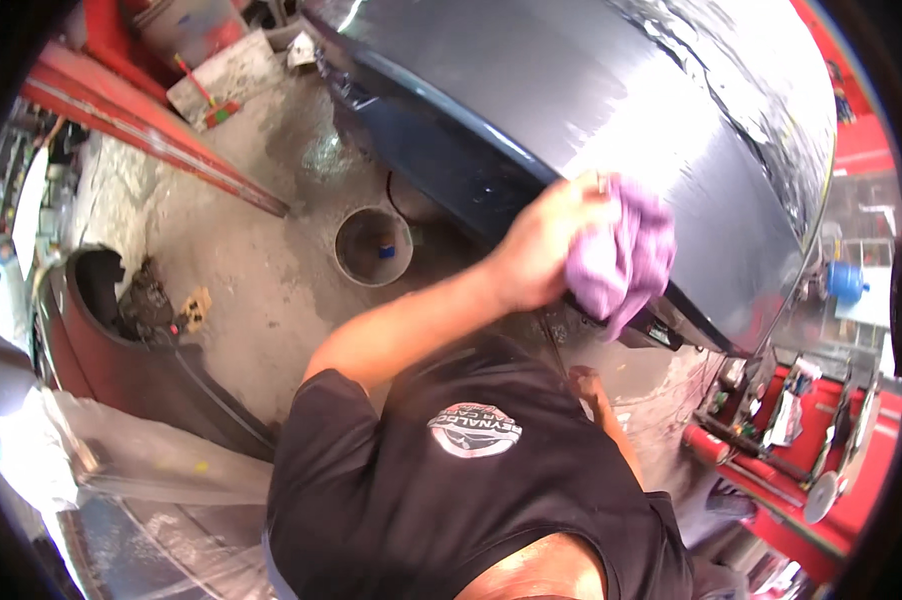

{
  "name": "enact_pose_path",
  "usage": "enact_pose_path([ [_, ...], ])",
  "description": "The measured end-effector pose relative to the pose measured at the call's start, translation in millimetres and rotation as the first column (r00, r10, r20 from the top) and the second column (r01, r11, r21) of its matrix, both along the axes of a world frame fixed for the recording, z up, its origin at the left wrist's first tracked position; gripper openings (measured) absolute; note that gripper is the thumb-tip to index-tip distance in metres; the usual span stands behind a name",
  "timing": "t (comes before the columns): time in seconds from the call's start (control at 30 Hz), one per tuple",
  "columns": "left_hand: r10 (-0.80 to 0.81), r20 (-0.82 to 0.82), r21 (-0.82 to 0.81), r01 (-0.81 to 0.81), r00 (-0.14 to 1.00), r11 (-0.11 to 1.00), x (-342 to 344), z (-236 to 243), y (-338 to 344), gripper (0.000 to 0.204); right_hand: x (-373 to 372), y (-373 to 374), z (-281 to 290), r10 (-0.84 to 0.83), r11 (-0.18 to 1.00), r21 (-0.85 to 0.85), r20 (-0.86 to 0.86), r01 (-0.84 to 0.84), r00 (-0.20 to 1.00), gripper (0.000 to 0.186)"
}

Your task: The person sands the trunk of a car using a sanding block, then dips a cloth into a bucket of water and wipes down the sanded surface and the lower rear bumper area.

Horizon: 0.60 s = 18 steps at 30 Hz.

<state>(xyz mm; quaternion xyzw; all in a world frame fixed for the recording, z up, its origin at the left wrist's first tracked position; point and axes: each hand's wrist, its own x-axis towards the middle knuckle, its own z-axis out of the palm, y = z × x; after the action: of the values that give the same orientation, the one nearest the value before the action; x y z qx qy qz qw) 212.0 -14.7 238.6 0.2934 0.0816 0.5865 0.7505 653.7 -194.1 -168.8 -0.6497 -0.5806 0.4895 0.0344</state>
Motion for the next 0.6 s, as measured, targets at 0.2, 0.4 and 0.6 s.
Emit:
enact_pose_path([
  [0.2, 0.556, -0.807, 0.488, -0.304, 0.199, 0.818, -101, -10, 102, 0.049, -60, 6, 24, -0.451, 0.89, -0.129, -0.115, 0.437, 0.885, 0.028],
  [0.4, 0.883, -0.333, 0.82, 0.361, -0.331, 0.444, -47, -41, 120, 0.043, -91, -19, 19, -0.019, 0.998, -0.067, 0.004, 0.019, 1.0, 0.029],
  [0.6, 0.647, -0.279, 0.783, 0.222, -0.709, 0.581, -193, -80, 230, 0.042, -59, -23, 4, -0.471, 0.877, -0.163, -0.111, 0.451, 0.875, 0.031],
])
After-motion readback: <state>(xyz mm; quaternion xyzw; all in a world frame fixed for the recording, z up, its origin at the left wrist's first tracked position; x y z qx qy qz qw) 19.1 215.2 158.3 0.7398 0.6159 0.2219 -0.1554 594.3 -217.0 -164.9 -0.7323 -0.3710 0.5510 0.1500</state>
